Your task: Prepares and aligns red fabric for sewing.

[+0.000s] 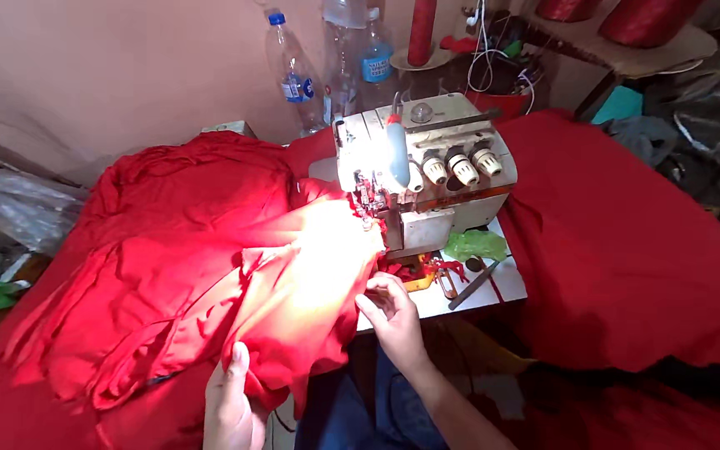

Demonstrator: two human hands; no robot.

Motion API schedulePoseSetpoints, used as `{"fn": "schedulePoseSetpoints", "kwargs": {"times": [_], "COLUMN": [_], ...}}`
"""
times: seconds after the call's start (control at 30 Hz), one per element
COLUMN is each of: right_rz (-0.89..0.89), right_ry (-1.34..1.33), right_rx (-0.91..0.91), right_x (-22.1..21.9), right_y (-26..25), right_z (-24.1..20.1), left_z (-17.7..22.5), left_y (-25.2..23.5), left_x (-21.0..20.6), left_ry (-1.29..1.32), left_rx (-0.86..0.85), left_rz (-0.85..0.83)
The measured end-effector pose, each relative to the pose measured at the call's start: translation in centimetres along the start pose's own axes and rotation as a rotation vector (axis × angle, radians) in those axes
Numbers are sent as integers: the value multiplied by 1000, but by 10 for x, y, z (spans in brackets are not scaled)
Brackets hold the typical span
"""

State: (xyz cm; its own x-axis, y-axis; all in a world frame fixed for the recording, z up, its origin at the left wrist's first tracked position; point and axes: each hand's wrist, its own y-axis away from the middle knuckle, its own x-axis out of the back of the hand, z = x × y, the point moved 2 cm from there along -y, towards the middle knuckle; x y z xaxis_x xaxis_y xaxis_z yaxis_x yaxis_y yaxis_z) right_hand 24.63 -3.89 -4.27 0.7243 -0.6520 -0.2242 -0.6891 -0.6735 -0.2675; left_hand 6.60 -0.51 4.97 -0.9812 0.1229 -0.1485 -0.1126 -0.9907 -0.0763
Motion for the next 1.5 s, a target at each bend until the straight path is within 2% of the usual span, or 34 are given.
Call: {"fn": "schedulePoseSetpoints", "kwargs": {"times": [0.13, 0.27, 0.33, 0.4, 0.47, 0.57, 0.63, 0.7, 0.8, 0.9, 0.97, 1.03, 1.17, 1.37, 1.5], "right_rz": [-48, -122, -153, -173, -243, -379, -380, -359, -354, -442, -480, -496, -403, -131, -65], "right_ry": [-129, -529, -745, -820, -656, -293, -111, 9, 50, -232, -370, -360, -149, 218, 294], "right_rx": [-194, -486, -554, -552, -511, -373, -286, -212, -212, -401, -492, -498, -347, 43, 130], "right_x": [-6, 6, 16, 26, 34, 43, 48, 52, 59, 62, 61, 58, 53, 61, 78], "right_y": [1, -6, -10, -13, -15, -18, -15, -12, -12, -14, -16, -17, -11, 12, 12], "right_z": [-8, -15, -13, -11, -11, -20, -28, -30, -30, -28, -23, -23, -30, -24, -35], "left_z": [-3, -8, -10, -16, -21, -21, -21, -20, -15, -10, -7, -7, -8, -15, -21], "left_y": [-2, -5, -9, -14, -13, -5, -5, -10, -14, -24, -28, -31, -36, -41, -25], "left_x": [5, 9, 12, 19, 18, 10, 10, 11, 4, 2, 4, 6, 12, 11, -7], "left_ry": [30, 27, -7, -29, 85, 328, 415, 403, 232, 191, 192, 190, 170, 187, 127], "left_rx": [-17, -50, -115, -172, -114, 172, 357, 424, 293, 62, -3, -29, -71, -66, 91], "left_rz": [-29, -18, -27, -91, -101, -35, -50, -123, -73, -58, -80, -78, -69, -15, 91]}}
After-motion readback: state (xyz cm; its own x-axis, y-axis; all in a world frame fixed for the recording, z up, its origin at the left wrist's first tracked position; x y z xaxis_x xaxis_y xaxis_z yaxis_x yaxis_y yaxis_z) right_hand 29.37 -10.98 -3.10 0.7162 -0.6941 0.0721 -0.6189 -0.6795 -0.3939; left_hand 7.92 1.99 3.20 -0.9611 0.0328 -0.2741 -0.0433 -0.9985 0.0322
